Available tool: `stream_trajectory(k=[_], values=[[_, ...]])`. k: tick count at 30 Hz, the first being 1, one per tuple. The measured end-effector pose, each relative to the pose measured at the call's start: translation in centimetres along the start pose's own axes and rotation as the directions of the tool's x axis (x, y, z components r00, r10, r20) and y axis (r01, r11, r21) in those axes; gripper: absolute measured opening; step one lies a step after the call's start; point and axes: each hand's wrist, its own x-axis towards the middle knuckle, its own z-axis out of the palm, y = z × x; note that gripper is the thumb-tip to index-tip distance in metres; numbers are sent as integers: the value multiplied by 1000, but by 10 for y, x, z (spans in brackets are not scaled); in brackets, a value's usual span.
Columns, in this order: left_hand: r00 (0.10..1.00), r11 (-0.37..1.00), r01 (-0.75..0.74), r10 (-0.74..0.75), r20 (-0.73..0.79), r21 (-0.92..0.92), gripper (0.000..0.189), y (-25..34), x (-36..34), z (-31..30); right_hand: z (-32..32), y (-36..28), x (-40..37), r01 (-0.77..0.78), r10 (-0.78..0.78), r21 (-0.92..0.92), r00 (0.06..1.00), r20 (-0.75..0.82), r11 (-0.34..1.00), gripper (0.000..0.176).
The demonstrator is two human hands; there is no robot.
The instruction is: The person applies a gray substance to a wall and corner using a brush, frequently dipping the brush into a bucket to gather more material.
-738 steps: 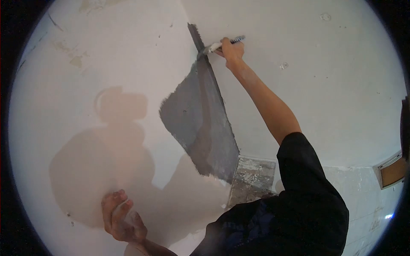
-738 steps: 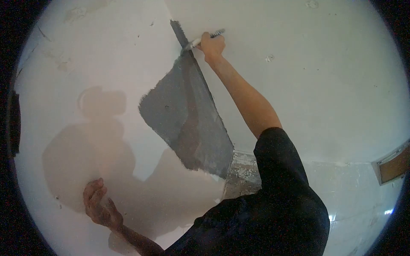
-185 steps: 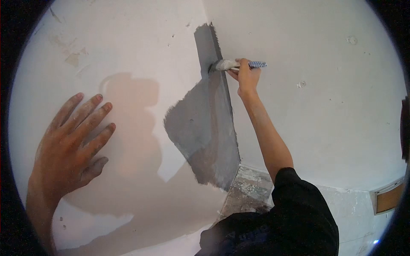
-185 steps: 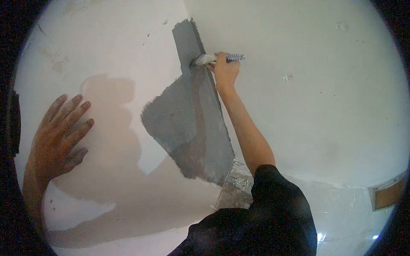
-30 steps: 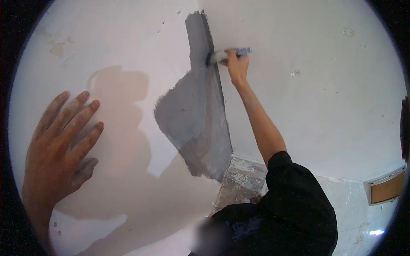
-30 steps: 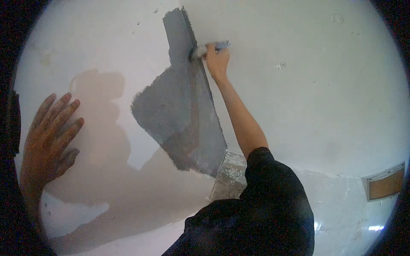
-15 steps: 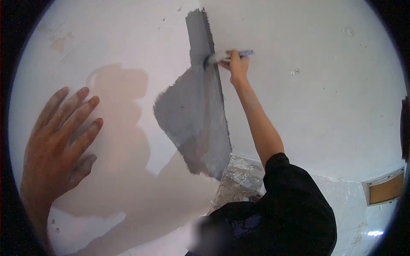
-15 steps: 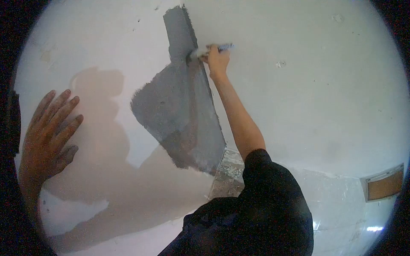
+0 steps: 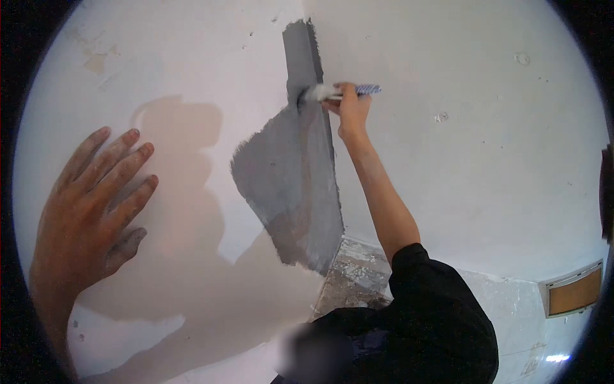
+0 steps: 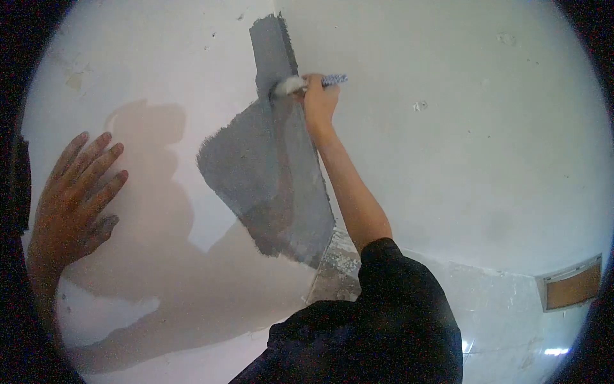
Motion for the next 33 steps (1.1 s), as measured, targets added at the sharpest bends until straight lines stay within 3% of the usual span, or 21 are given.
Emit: stream_trajectory(k=[2, 6, 11, 19, 25, 29, 33], values=[[1000, 1000, 0, 0, -11, -4, 66, 0, 0, 2, 15, -31, -1, -1, 1, 127, 1000, 1, 992, 26], [1000, 1000, -6, 6, -17, 12, 63, -1, -1, 4, 1, -48, -30, 100, -105, 67, 992, 68, 993, 27], [999, 1000, -8, 9, -32, 6, 62, -1, -3, 6, -11, -1, -47, -72, 71, -11, 997, -34, 997, 28], [1000, 1000, -16, 17, -26, 27, 61, 0, -3, 6, 34, -53, -28, 127, -131, 133, 991, 23, 983, 28], [1000, 999, -8, 9, -28, 39, 62, 0, -4, 8, -5, -24, -57, 62, -63, -21, 997, -37, 998, 26], [999, 999, -21, 22, -26, 47, 62, -1, -3, 7, 13, -14, -37, 28, -26, 43, 999, -46, 999, 26], [1000, 999, -24, 25, -19, 34, 61, 0, -4, 3, 53, -40, -16, 142, -140, 112, 990, -23, 983, 28]])
